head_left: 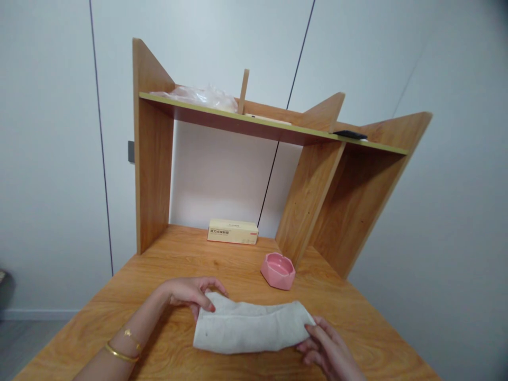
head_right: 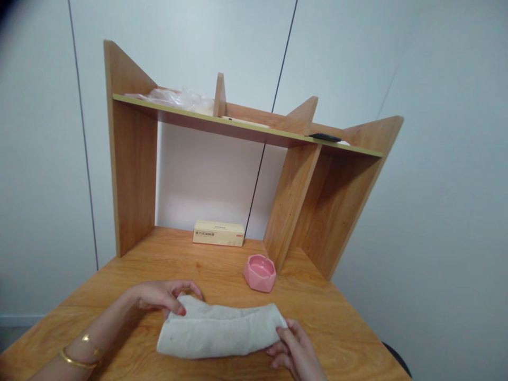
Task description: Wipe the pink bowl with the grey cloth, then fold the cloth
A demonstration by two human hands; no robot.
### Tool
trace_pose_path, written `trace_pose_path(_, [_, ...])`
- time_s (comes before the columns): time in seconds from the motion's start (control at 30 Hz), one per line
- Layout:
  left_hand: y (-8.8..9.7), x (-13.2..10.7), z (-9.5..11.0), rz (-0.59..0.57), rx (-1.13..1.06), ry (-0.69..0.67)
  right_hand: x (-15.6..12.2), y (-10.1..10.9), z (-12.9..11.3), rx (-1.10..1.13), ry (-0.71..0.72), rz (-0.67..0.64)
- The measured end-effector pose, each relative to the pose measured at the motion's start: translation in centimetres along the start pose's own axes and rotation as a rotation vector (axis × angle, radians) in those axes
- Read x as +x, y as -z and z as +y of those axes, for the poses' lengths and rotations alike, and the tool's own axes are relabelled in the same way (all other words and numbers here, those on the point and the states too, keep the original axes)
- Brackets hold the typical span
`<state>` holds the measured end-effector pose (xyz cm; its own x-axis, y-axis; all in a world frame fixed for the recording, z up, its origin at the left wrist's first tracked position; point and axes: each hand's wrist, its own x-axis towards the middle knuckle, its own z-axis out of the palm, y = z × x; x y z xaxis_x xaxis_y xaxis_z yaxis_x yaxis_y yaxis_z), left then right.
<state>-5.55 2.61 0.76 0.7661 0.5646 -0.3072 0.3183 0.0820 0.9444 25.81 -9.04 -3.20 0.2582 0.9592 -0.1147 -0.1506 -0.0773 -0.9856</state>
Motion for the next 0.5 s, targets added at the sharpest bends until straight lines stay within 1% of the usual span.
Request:
trace_pose_path(0.07, [0.4, -0.3, 0.1, 0.107, 0.082, -0.004, 0.2, 0.3, 0.2, -0.074, 0.024, 0.015])
trace_pose_path(0.13, [0.7, -0.5, 0.5, 0.256, 0.213, -0.092, 0.5, 0.6, 0.5, -0.182, 0.032, 0.044])
trace_pose_path(0.17, [0.7, -0.5, 0.8, 0.304, 0.268, -0.15, 0.5, 0.7, 0.6, -0.24, 0.03, 0.07])
trace_pose_path(0.2, [0.6, -0.6, 1.0, 0.315, 0.31, -0.194, 0.5, 0.8, 0.6, -0.296, 0.022, 0.102])
trace_pose_path(0.23, [0.5, -0.6, 1.3, 0.292, 0.339, -0.216, 0.5, 0.9, 0.6, -0.348, 0.016, 0.129])
trace_pose_path(0.27, [0.2, -0.6, 1.5, 0.243, 0.365, -0.208, 0.5, 0.9, 0.6, -0.393, 0.016, 0.146])
trace_pose_path(0.33, [-0.4, -0.3, 1.6, 0.173, 0.443, -0.147, 0.5, 0.9, 0.6, -0.456, 0.052, 0.16])
trace_pose_path(0.43, [-1.1, 0.1, 1.3, 0.157, 0.598, -0.09, 1.1, 1.4, 1.0, -0.492, 0.139, 0.151])
trace_pose_path(0.5, [-1.4, 0.3, 1.2, 0.142, 0.655, -0.109, 1.8, 2.1, 1.5, -0.499, 0.178, 0.122])
